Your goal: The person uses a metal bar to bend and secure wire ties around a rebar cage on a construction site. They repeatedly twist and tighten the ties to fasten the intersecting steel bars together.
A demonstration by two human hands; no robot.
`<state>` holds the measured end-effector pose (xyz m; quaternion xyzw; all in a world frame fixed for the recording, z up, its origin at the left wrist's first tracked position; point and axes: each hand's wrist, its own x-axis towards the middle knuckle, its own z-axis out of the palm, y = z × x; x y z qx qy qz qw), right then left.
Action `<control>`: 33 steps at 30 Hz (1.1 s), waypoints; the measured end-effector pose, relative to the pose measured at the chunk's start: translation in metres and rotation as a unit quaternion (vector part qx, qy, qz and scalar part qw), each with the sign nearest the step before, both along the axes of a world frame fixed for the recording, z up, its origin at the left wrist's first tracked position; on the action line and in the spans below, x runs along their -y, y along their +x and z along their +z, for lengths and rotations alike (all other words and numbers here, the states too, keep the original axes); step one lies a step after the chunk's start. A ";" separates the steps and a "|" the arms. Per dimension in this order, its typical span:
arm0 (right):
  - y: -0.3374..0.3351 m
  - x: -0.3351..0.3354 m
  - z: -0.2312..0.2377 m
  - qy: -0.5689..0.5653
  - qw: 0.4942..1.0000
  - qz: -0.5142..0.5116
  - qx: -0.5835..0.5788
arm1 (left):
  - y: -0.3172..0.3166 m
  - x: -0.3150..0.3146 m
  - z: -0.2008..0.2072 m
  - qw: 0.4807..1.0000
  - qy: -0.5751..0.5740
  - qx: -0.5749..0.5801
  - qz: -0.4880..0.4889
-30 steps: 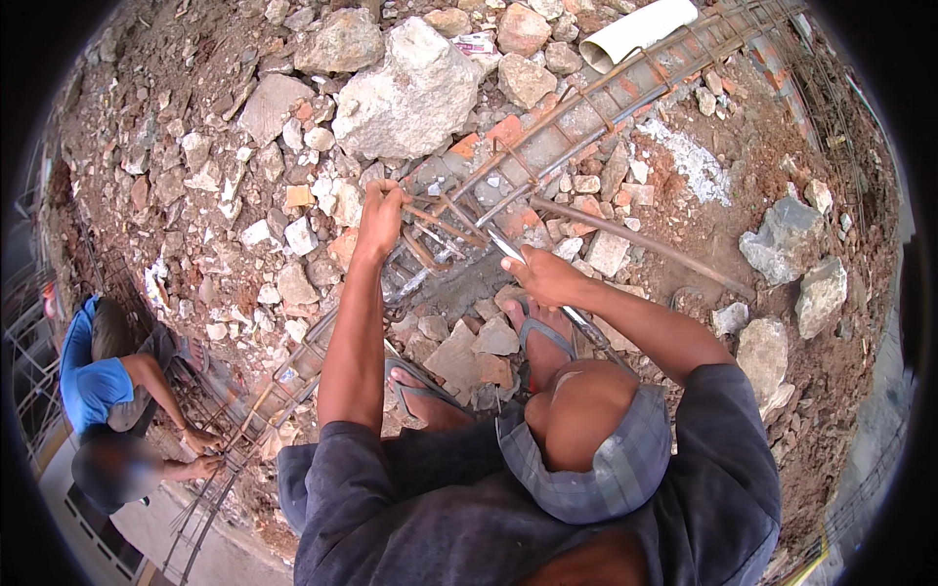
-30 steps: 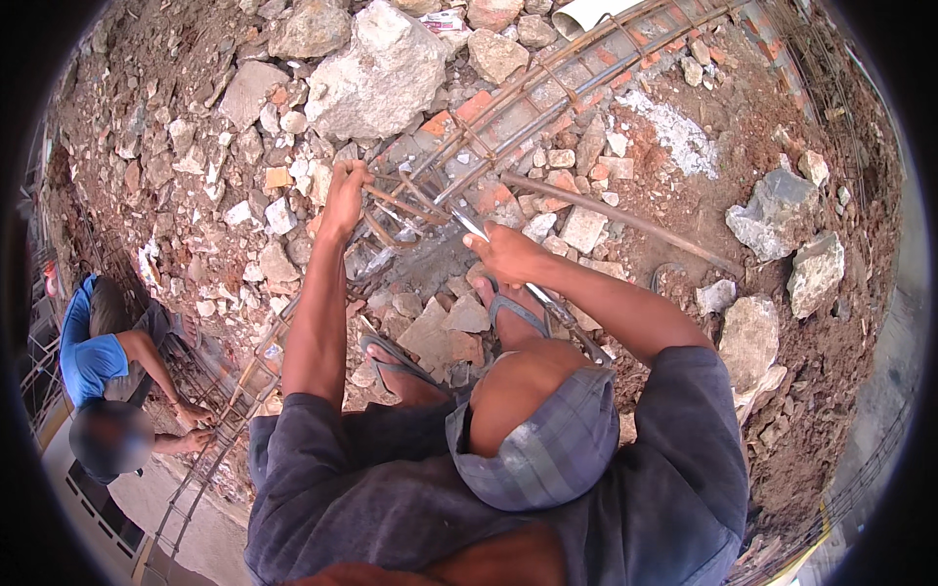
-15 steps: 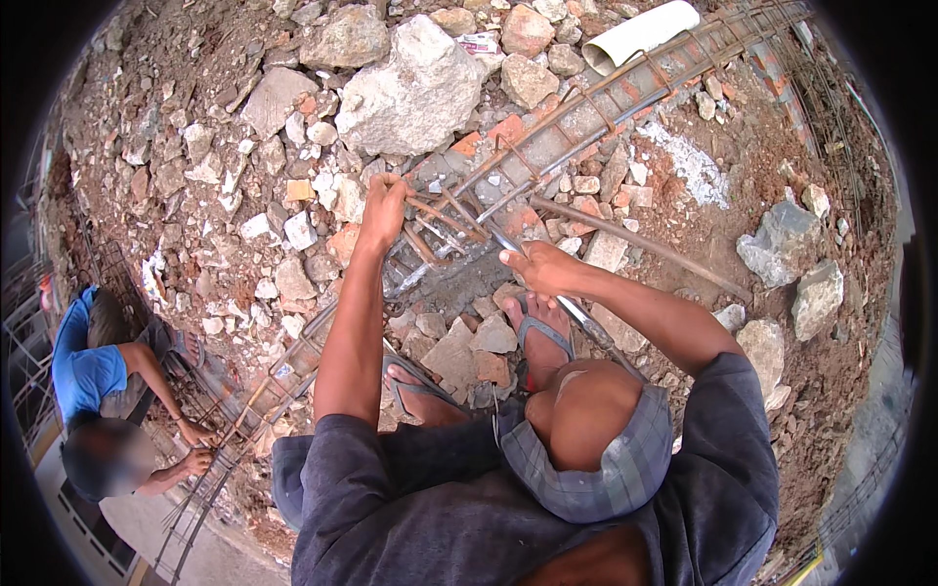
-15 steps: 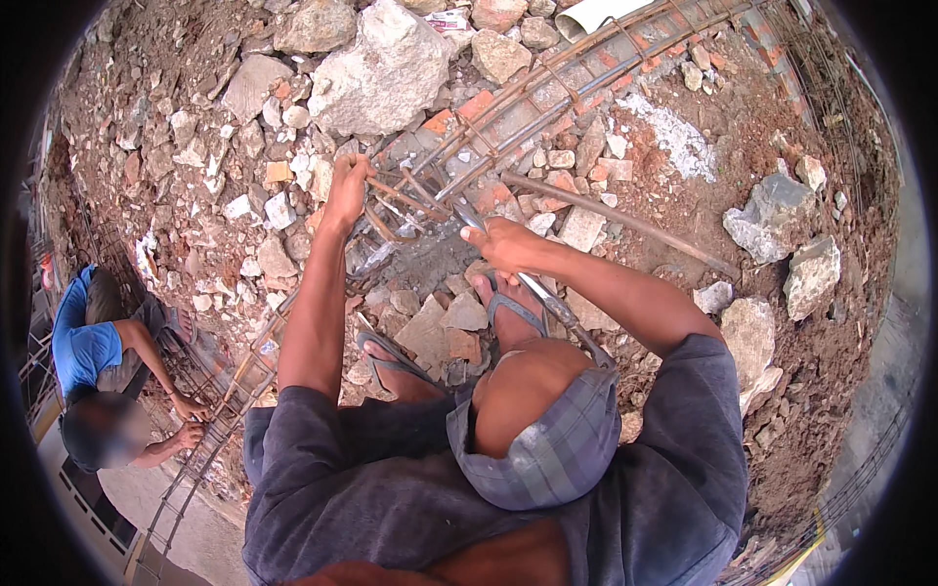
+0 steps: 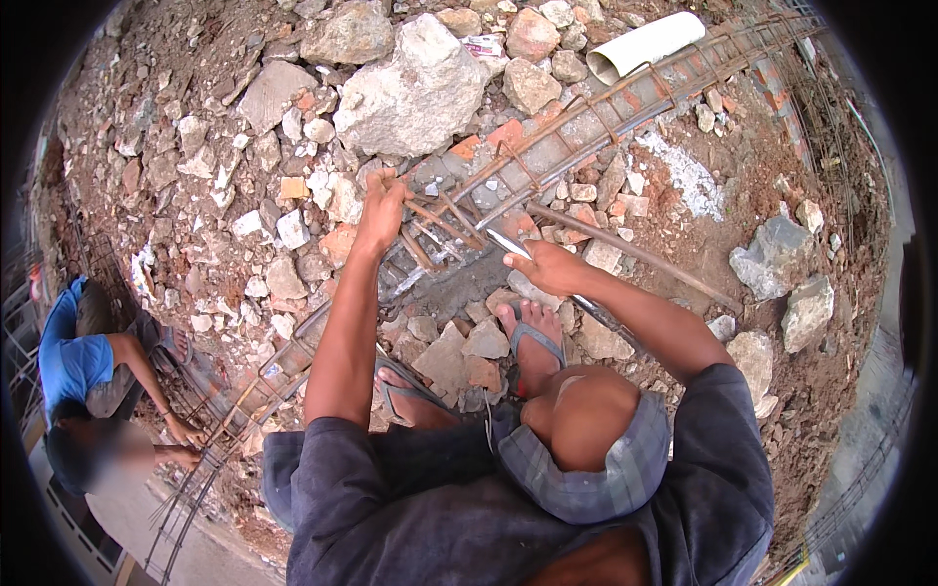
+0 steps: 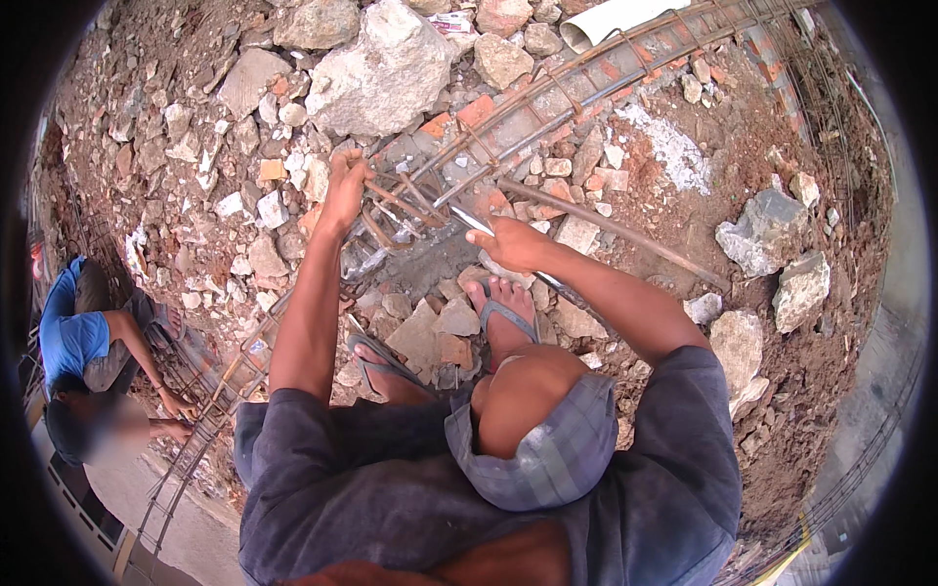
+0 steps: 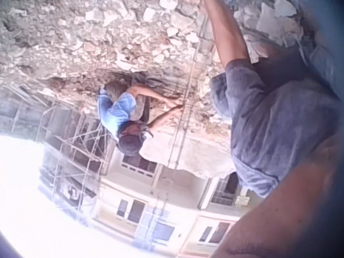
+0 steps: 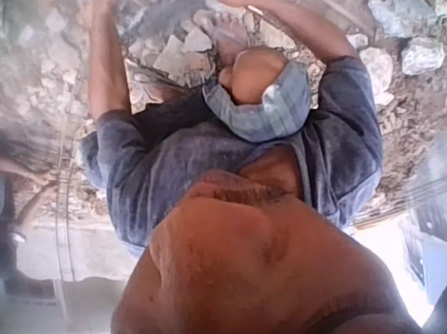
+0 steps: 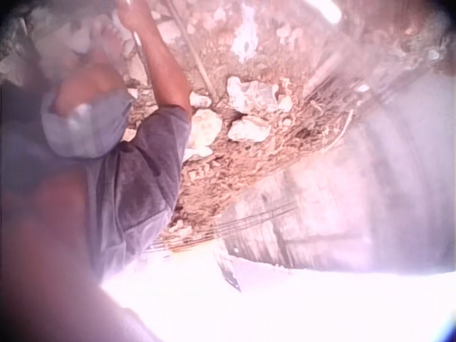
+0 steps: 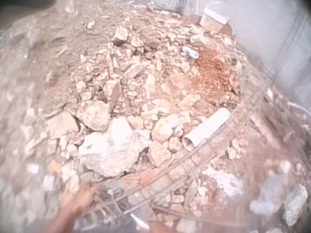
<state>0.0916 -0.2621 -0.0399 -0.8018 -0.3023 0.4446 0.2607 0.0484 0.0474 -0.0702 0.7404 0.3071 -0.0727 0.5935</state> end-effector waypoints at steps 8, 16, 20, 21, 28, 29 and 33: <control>0.017 -0.006 -0.003 -0.094 0.920 -0.148 -0.352 | 0.003 -0.001 -0.001 1.000 0.003 0.005 -0.002; 0.004 -0.026 -0.005 -0.146 0.985 0.055 0.073 | 0.006 0.004 0.006 1.000 -0.011 -0.010 0.003; 0.008 -0.037 0.010 -0.153 0.986 0.058 0.042 | 0.006 0.003 0.005 1.000 -0.010 -0.019 0.009; 0.011 -0.036 0.015 -0.162 0.984 0.056 0.045 | 0.008 0.002 0.004 1.000 -0.007 -0.017 0.006; 0.011 -0.035 0.009 -0.209 0.968 0.045 0.132 | 0.006 -0.003 -0.010 0.999 -0.034 -0.014 0.002; 0.011 -0.037 0.009 -0.206 0.970 0.047 0.123 | 0.004 -0.007 -0.012 0.999 -0.034 -0.010 0.003; 0.002 -0.025 0.006 -0.148 0.983 0.030 0.100 | 0.001 -0.009 -0.018 1.000 -0.004 -0.009 -0.014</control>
